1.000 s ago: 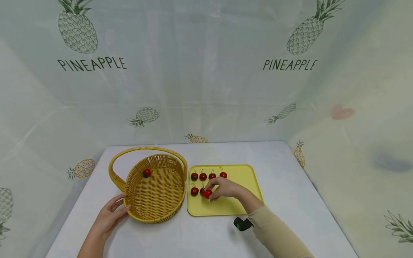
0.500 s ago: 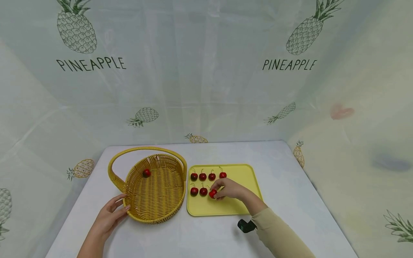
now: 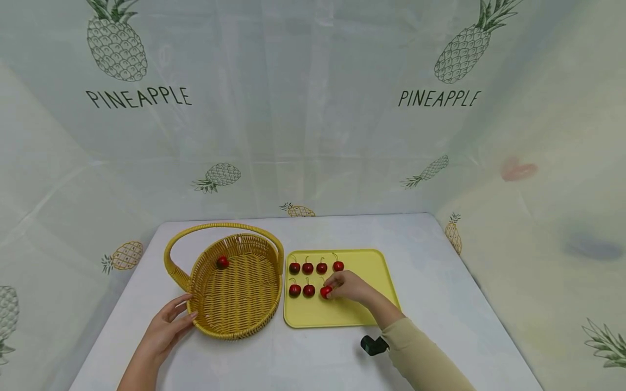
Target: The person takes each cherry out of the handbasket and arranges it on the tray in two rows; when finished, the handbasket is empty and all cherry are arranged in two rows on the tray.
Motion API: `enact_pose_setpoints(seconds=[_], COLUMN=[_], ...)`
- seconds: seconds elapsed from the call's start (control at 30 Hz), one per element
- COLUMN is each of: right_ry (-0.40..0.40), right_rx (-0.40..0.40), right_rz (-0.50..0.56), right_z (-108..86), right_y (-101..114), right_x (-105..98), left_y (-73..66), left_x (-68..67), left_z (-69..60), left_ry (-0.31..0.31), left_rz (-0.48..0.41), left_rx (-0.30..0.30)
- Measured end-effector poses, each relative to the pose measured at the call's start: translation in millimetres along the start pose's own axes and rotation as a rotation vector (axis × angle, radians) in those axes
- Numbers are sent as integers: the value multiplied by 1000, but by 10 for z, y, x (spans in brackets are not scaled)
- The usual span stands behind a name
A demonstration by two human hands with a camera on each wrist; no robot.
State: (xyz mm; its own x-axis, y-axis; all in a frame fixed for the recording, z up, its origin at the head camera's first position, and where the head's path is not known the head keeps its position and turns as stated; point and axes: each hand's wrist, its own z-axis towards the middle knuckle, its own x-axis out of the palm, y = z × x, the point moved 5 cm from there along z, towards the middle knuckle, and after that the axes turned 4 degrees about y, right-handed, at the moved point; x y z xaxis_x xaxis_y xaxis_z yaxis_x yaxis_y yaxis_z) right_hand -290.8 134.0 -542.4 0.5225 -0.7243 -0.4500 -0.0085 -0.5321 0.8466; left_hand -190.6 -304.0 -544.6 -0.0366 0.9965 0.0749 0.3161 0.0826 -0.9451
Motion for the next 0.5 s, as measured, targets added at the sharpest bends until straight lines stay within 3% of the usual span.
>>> enact_pose_setpoints(seconds=[0.5], right_ry=[-85], right_rx=[15], right_rz=[7], right_z=[108], right_y=[-85], right_x=[58], left_y=[5], left_x=[-4], left_z=[3], left_ry=[-3], left_rz=[-12], left_rx=[11])
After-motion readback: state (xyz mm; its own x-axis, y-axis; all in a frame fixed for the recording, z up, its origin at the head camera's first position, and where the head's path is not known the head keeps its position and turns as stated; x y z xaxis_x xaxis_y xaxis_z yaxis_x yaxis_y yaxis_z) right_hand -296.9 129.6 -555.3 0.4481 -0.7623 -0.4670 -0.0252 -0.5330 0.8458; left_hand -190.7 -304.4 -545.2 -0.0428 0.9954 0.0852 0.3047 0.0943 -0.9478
